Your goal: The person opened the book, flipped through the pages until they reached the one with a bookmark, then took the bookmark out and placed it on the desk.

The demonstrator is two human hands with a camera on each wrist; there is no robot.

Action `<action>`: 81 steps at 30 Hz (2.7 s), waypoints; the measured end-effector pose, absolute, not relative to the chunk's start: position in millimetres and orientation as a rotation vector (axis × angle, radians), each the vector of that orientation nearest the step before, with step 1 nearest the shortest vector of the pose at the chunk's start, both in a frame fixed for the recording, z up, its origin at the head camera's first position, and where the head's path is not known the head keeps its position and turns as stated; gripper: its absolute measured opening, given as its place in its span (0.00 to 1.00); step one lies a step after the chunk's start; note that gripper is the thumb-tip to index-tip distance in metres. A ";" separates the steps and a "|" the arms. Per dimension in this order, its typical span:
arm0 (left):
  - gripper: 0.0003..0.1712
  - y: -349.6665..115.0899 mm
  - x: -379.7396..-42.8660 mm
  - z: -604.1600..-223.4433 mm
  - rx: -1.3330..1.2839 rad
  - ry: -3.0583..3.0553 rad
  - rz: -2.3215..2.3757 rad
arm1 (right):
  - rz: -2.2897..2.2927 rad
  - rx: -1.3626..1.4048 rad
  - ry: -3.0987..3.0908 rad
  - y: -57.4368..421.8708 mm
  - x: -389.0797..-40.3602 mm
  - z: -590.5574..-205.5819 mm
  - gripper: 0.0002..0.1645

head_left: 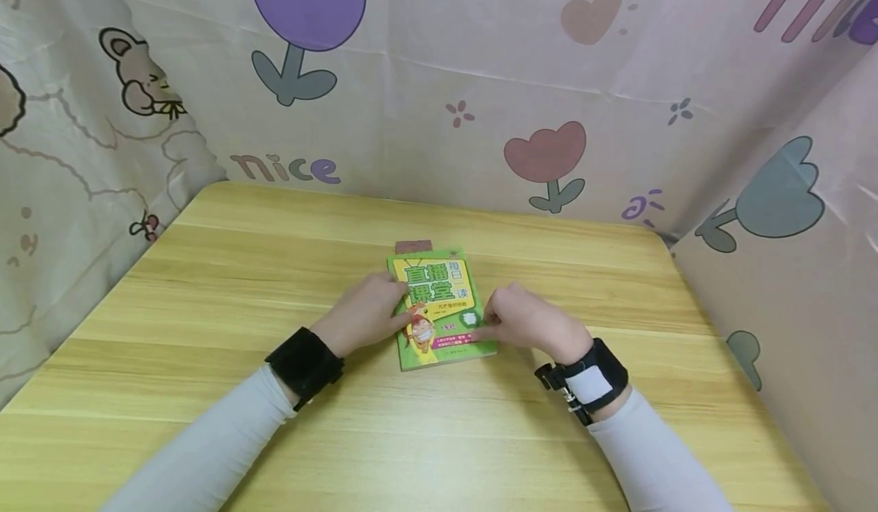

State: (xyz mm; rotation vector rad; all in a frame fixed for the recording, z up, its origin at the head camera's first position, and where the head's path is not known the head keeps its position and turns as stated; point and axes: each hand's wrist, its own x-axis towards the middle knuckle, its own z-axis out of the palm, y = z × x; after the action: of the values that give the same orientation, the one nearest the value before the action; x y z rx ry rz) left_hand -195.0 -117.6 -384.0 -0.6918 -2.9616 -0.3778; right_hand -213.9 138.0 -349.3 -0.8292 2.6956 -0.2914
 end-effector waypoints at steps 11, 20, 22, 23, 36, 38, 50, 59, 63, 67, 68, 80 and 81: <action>0.13 -114.4 -187.9 -382.0 -0.773 -2.946 -0.514 | -0.333 -0.923 2.647 137.5 -202.7 -349.8 0.15; 0.13 -110.8 -176.9 -381.7 -0.711 -3.008 -0.573 | -0.356 -0.903 2.618 137.1 -200.1 -349.1 0.13; 0.13 -109.8 -175.3 -382.6 -0.716 -3.008 -0.587 | -0.360 -0.892 2.610 138.3 -200.0 -349.0 0.13; 0.13 -109.4 -174.6 -382.6 -0.717 -3.007 -0.593 | -0.364 -0.886 2.606 138.9 -200.1 -348.9 0.13; 0.13 -105.7 -168.6 -383.6 -0.723 -2.988 -0.579 | -0.489 -0.864 2.569 149.6 -208.8 -346.1 0.12; 0.15 -104.8 -167.9 -383.3 -0.736 -2.973 -0.552 | -0.500 -0.841 2.597 152.0 -211.7 -347.1 0.12; 0.25 -100.4 -161.7 -383.7 -0.828 -2.947 -0.564 | -0.659 -0.655 2.749 160.2 -235.1 -363.8 0.25; 0.34 -94.8 -155.1 -382.5 -0.871 -2.985 -0.712 | -0.820 -0.596 2.728 161.4 -241.6 -374.2 0.11; 0.36 -94.9 -152.3 -383.8 -0.918 -2.976 -0.711 | -0.846 -0.601 2.715 161.9 -242.4 -377.0 0.10; 0.36 -93.4 -150.3 -384.2 -1.019 -2.946 -0.717 | -0.851 -0.612 2.725 163.6 -241.9 -378.0 0.09; 0.37 -92.9 -149.7 -383.8 -1.033 -2.946 -0.717 | -0.852 -0.609 2.726 164.2 -242.0 -378.4 0.09; 0.42 -87.4 -150.3 -385.7 -1.076 -2.948 -0.700 | -0.894 -0.568 2.694 170.6 -243.3 -377.8 0.08; 0.42 -87.3 -150.5 -385.9 -1.074 -2.951 -0.710 | -0.893 -0.570 2.693 170.7 -243.6 -377.5 0.08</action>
State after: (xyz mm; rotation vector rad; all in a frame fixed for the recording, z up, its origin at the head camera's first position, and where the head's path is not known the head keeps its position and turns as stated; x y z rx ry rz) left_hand -150.5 -87.3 -385.9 -1.0743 -2.9510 -0.7103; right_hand -243.6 170.7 -377.5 -0.5698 2.6928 -0.8934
